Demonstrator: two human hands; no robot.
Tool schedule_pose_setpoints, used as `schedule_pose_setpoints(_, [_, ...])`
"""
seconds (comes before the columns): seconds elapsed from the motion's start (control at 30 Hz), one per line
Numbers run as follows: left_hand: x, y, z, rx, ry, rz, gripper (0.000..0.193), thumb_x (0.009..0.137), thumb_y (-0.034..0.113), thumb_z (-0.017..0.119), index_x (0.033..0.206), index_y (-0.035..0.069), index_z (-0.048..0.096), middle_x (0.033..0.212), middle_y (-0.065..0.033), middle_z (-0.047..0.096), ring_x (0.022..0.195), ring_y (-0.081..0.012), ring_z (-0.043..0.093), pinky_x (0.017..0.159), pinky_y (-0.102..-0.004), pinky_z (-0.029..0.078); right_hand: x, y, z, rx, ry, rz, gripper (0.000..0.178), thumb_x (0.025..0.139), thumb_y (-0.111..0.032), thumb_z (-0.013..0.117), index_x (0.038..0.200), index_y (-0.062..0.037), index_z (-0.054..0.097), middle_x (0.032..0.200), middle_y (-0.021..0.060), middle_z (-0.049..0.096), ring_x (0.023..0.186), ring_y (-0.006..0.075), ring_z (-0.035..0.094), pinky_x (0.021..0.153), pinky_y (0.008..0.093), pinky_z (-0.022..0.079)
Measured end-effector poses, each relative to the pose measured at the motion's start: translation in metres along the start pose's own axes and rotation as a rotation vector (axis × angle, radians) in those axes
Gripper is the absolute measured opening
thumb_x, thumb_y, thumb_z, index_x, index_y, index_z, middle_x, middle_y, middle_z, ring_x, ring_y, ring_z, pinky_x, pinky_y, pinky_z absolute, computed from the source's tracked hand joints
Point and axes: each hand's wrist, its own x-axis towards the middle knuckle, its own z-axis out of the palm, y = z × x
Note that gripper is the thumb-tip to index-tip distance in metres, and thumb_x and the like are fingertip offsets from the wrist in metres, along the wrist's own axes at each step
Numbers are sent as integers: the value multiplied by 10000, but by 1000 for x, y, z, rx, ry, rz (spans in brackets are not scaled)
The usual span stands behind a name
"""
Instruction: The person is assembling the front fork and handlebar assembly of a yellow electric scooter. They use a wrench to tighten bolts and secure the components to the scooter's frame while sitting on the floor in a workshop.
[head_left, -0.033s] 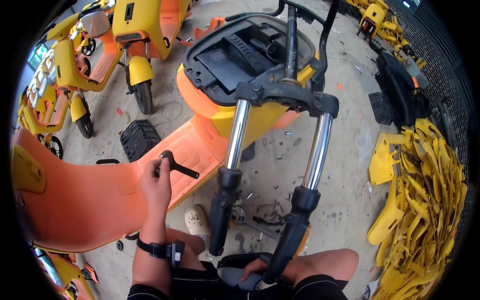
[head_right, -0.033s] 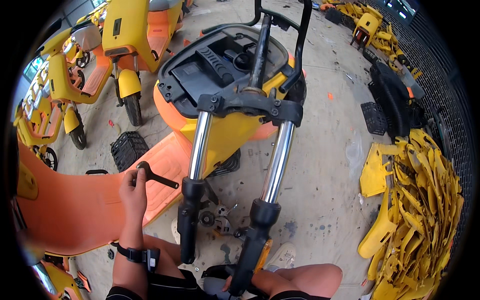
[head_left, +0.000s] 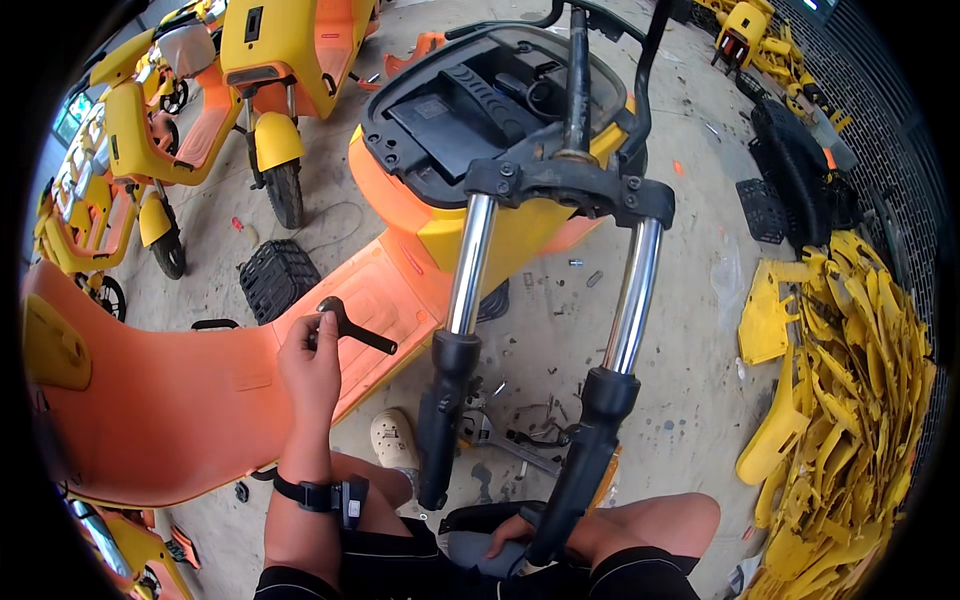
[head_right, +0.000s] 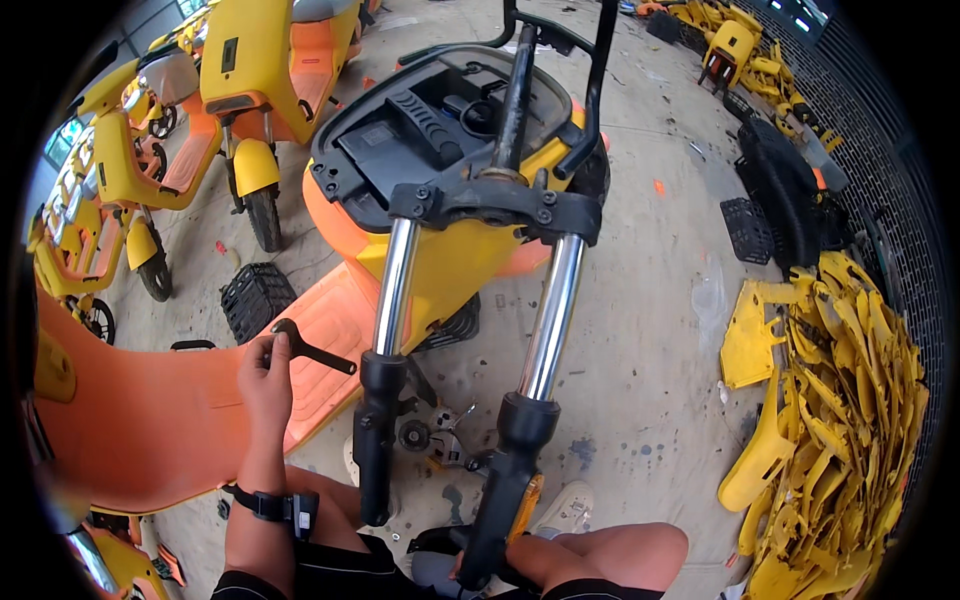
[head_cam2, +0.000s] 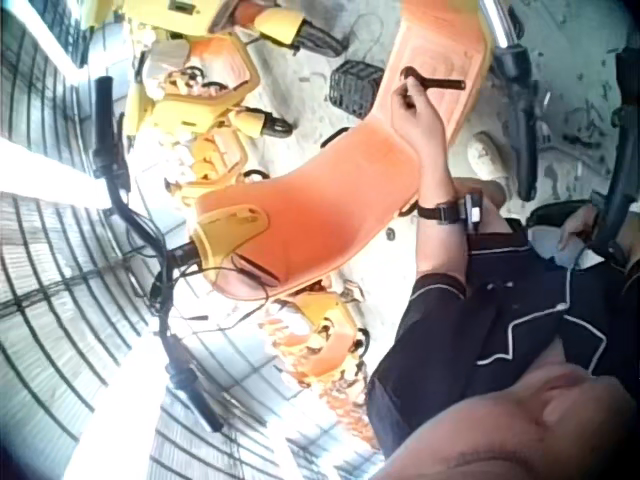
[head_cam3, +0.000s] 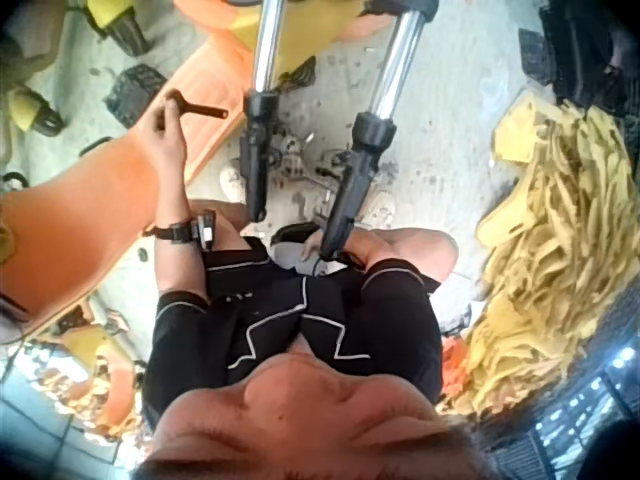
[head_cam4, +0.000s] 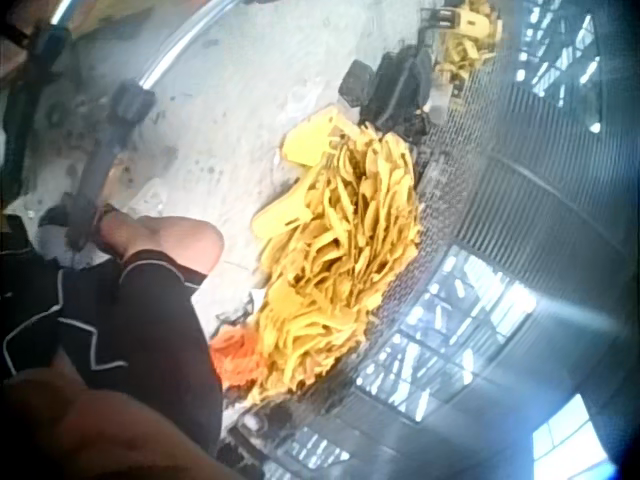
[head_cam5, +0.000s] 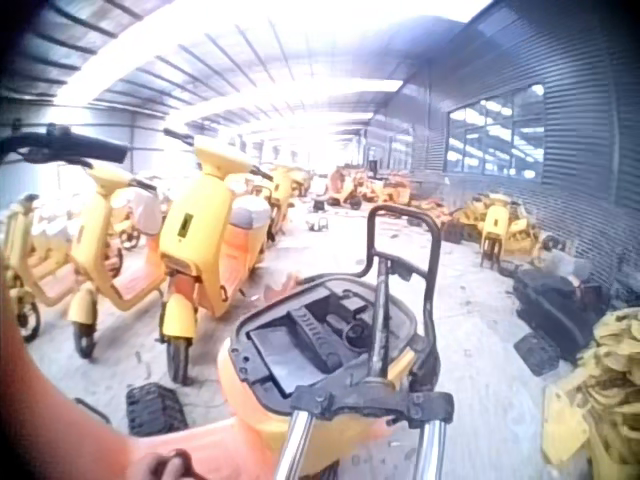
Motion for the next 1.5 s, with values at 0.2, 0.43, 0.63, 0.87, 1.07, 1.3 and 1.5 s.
schedule_pose_setpoints(0.2, [8, 7, 3, 13, -9, 48, 270, 958, 241, 672, 947, -29, 682, 680, 18, 543, 620, -53, 430, 561, -234, 368, 25, -67, 3, -127, 229, 633, 339, 863, -282, 758, 1159, -130, 693, 1025, -2, 710, 848, 107, 658, 760, 248, 516])
schedule_pose_setpoints(0.43, [-25, 36, -21, -37, 32, 125, 288, 959, 244, 660, 941, -43, 682, 652, -25, 560, 601, -82, 467, 547, -260, 393, 62, 48, -31, 283, -20, 740, 681, 849, -279, 769, 1445, -151, 465, 1291, 25, 621, 1109, 155, 607, 952, 360, 493])
schedule_pose_setpoints(0.63, [-41, 55, -49, 30, 85, 117, 325, 927, 306, 678, 911, -18, 696, 622, -73, 586, 560, -148, 548, 531, -316, 420, 26, -26, -73, -721, 681, 461, 829, 845, -755, 539, 1336, -88, 570, 1287, 161, 608, 1196, 271, 576, 938, 398, 497])
schedule_pose_setpoints(0.87, [-57, 64, -47, 25, 157, 140, 366, 922, 360, 654, 877, -2, 689, 654, -140, 629, 595, -272, 618, 560, -385, 456, -106, -115, -67, -1022, 1517, 91, 347, 936, -362, 575, 952, -52, 732, 906, 167, 730, 874, 346, 685, 846, 451, 515])
schedule_pose_setpoints(1.07, [-72, 74, -48, -90, 248, 207, 362, 927, 326, 666, 877, -32, 675, 647, -140, 614, 583, -238, 593, 563, -367, 451, -172, -177, 56, -936, 1561, 41, 270, 921, -256, 593, 1049, -45, 703, 1082, 166, 696, 1025, 349, 645, 912, 417, 506])
schedule_pose_setpoints(1.3, [-82, 94, -49, -284, 369, 324, 299, 971, 234, 645, 879, -51, 644, 653, -28, 546, 606, -78, 450, 552, -258, 395, -170, -167, 57, -1509, 1842, -304, 295, 952, -289, 564, 1069, -47, 685, 1024, 181, 679, 981, 375, 643, 870, 438, 518])
schedule_pose_setpoints(1.5, [-112, 126, -77, -327, 419, 457, 214, 1001, 173, 614, 933, -29, 631, 707, 30, 549, 644, -41, 440, 581, -211, 377, -148, -235, 84, -1235, 1705, 118, 229, 926, -145, 557, 1111, -45, 648, 1140, 174, 629, 1071, 357, 601, 902, 446, 495])
